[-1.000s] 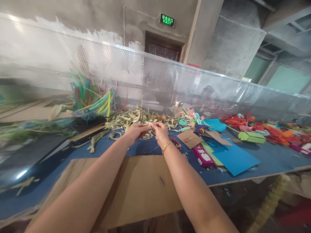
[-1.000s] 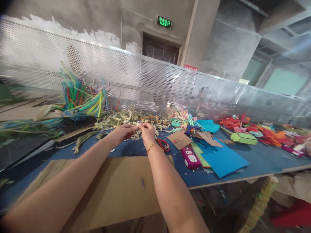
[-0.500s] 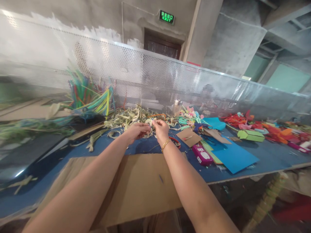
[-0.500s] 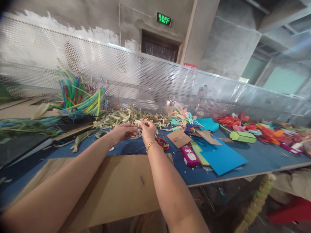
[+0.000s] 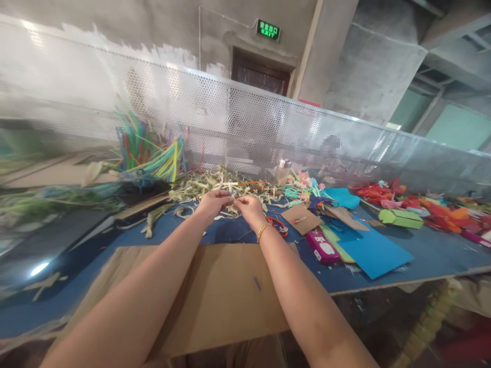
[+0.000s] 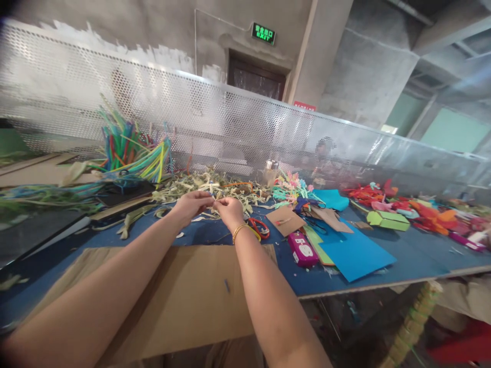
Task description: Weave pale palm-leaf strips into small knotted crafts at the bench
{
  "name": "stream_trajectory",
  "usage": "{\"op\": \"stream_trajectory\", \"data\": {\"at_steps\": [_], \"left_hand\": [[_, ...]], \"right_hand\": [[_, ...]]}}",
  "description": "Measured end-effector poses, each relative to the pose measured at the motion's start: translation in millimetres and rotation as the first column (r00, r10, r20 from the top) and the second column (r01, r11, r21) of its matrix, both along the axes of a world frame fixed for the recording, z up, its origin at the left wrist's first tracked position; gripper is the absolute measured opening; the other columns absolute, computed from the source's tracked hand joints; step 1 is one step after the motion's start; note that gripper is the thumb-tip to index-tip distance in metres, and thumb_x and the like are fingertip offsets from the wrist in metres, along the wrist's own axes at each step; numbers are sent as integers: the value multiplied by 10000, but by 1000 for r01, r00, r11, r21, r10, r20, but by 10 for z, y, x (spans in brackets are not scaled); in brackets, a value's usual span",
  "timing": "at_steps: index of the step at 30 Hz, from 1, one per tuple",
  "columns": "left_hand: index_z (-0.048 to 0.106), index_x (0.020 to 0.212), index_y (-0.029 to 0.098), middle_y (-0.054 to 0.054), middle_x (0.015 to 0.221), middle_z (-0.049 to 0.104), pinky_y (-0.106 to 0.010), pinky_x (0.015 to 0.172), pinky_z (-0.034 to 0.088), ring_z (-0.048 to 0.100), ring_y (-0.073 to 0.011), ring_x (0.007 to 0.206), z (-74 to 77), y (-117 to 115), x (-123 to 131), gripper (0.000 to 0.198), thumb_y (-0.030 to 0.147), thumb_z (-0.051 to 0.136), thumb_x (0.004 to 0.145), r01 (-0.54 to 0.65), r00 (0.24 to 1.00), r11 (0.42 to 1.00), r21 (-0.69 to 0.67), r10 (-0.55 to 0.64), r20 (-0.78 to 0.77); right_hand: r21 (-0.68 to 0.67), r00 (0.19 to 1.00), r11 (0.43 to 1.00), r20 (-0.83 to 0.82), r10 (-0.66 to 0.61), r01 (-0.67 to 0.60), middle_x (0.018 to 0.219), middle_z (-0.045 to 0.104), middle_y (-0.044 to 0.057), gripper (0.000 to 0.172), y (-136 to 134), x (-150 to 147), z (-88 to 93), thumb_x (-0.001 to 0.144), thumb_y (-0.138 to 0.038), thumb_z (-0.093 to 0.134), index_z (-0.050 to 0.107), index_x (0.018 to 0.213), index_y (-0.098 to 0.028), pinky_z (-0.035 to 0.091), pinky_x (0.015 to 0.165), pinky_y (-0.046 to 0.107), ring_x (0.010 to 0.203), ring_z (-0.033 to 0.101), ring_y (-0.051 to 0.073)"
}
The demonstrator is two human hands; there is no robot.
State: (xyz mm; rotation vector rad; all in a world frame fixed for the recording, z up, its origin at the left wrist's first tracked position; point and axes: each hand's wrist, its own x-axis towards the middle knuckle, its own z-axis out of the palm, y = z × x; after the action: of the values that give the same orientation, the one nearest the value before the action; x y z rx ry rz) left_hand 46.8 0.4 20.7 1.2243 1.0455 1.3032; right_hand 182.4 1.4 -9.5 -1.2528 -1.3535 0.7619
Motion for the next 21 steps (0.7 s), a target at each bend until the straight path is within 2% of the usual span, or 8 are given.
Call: {"op": "stream_trajectory", "data": {"at_steps": [3,8,10,14,17,21], "left_hand": [[643,787,145,15,556,611,-212,474,357,486,-78,464,-16,11,3,340,262,779,498,-3,999,1000,31,5,-50],[662,781,142,-4,623,649,-233,557,414,566,-118,575,-85,98,-9,320,271,761,505,-9,985,993,117,29,-170],[670,781,140,-3,617,645,-230,555,411,561,-113,570,-95,114,-15,315,264,763,506,-3,983,995,102,22,-183],[665,831,131,14,566,606,-205,495,382,519,-80,492,-71,92,-21,364,239,785,504,80,996,996,-34,-81,-33],[640,799,135,14,583,606,-189,503,411,536,-71,498,-48,72,-18,384,198,818,464,144,985,982,-118,-131,109],[613,732,141,5,608,617,-185,517,437,555,-72,514,-55,84,-17,349,181,824,457,132,985,983,-125,-116,130]], "right_hand": [[9,998,999,59,-33,32,663,680,-1,150,7,10,1,675,-333,648,678,703,-190,433,585,233,573,572,124],[73,988,993,117,-102,94,631,657,-21,134,-11,45,21,689,-325,618,663,678,-199,418,575,222,559,558,115],[91,986,989,107,-127,117,627,652,-22,136,-9,64,20,696,-321,606,660,678,-198,414,574,220,565,559,116],[82,987,986,56,-150,145,635,658,-11,171,11,90,5,722,-334,581,660,685,-187,426,598,226,586,573,122],[75,988,987,47,-145,141,640,662,-2,213,13,92,3,740,-365,568,671,702,-184,429,611,234,605,581,131],[65,987,985,28,-160,158,670,666,-1,235,-26,63,22,699,-396,620,692,760,-181,423,619,229,643,586,133]]}}
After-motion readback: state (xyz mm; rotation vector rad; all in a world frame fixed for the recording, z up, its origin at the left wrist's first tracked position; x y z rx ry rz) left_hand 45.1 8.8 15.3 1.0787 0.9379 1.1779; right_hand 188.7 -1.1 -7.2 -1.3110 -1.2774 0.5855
